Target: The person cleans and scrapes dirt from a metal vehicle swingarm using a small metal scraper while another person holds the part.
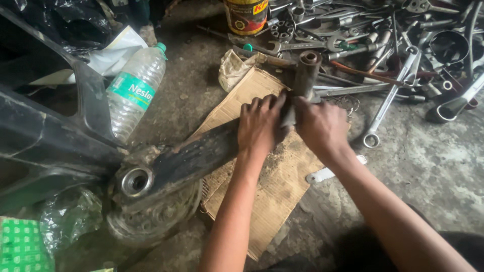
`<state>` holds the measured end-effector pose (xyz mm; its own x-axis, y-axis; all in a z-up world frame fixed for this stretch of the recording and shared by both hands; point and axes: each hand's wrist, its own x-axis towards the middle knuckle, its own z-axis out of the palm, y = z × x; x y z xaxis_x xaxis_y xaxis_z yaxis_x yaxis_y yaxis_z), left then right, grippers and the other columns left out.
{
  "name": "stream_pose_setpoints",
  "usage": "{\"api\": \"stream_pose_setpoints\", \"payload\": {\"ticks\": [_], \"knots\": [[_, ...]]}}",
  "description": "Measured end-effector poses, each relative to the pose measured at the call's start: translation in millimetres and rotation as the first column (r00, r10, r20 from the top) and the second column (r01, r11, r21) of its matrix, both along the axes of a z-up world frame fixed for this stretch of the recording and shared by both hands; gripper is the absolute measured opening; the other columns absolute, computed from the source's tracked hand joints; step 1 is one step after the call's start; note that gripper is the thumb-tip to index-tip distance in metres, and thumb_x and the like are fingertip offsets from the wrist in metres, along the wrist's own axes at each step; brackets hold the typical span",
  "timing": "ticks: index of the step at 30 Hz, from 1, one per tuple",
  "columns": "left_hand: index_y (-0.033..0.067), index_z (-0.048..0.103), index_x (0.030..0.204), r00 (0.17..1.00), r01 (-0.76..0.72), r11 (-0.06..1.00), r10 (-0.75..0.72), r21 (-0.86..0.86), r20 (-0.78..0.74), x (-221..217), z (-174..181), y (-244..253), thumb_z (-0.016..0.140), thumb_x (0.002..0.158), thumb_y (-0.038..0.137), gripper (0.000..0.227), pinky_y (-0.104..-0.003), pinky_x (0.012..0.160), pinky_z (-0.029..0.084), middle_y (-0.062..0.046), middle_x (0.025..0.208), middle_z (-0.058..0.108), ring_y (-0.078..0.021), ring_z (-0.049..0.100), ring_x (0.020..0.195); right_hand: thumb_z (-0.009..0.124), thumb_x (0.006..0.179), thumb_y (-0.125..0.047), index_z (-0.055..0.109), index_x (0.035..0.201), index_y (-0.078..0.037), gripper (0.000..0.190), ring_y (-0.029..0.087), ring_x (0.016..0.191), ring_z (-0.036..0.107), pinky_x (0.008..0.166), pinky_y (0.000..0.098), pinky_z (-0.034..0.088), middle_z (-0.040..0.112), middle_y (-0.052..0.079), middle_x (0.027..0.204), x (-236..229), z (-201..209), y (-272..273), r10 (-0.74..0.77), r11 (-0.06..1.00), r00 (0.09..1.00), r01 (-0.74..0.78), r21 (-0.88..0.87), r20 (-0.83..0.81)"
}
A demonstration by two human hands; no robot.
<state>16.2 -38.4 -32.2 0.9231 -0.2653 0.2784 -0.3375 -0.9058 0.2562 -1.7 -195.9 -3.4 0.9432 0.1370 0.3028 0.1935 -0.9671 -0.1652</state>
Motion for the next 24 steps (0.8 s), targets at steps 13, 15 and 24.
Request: {"api": "stream_pose_setpoints", "payload": {"ticks": [13, 15, 24], "knots": [[0.0116, 0.052, 0.144, 0.996, -0.012, 1.0, 0.013, -0.013, 0.085, 0.3, 2.3, 3.2, 0.09, 0.067, 0.044, 0.091, -0.046, 0.093, 0.048, -0.013, 0.118, 0.072, -0.0272, 0.067, 0.107, 0.058, 0.098, -0.016, 0.061, 0.139, -0.019, 0.042, 0.025, 0.04, 0.056, 0.035, 0.0404, 0.043, 0.064, 0.013, 0.059, 0.6, -3.8, 3.6, 0.017, 0.998, 0.998, -0.013, 0.062, -0.059], [0.0107, 0.055, 0.14, 0.999, -0.025, 0.999, 0.024, -0.047, -0.028, 3.2, 8.3, 3.0, 0.091, 0.068, 0.046, 0.088, -0.044, 0.093, 0.048, -0.012, 0.113, 0.073, -0.0252, 0.068, 0.104, 0.059, 0.096, -0.017, 0.058, 0.144, -0.023, 0.048, 0.026, 0.041, 0.056, 0.037, 0.0411, 0.043, 0.063, 0.013, 0.057, -4.4, -6.6, -0.1, 0.005, 1.0, 0.999, -0.004, 0.026, -0.051], [0.0078, 0.064, 0.13, 0.998, -0.024, 0.997, 0.029, -0.077, 0.061, 0.9, 20.6, 2.8, 0.091, 0.067, 0.04, 0.076, -0.046, 0.086, 0.048, -0.011, 0.101, 0.075, -0.0271, 0.069, 0.096, 0.055, 0.096, -0.008, 0.046, 0.154, -0.027, 0.062, 0.028, 0.045, 0.062, 0.04, 0.0435, 0.046, 0.065, 0.014, 0.062, -5.3, -21.3, 6.8, 0.069, 0.997, 0.993, -0.071, -0.021, -0.099]]}}
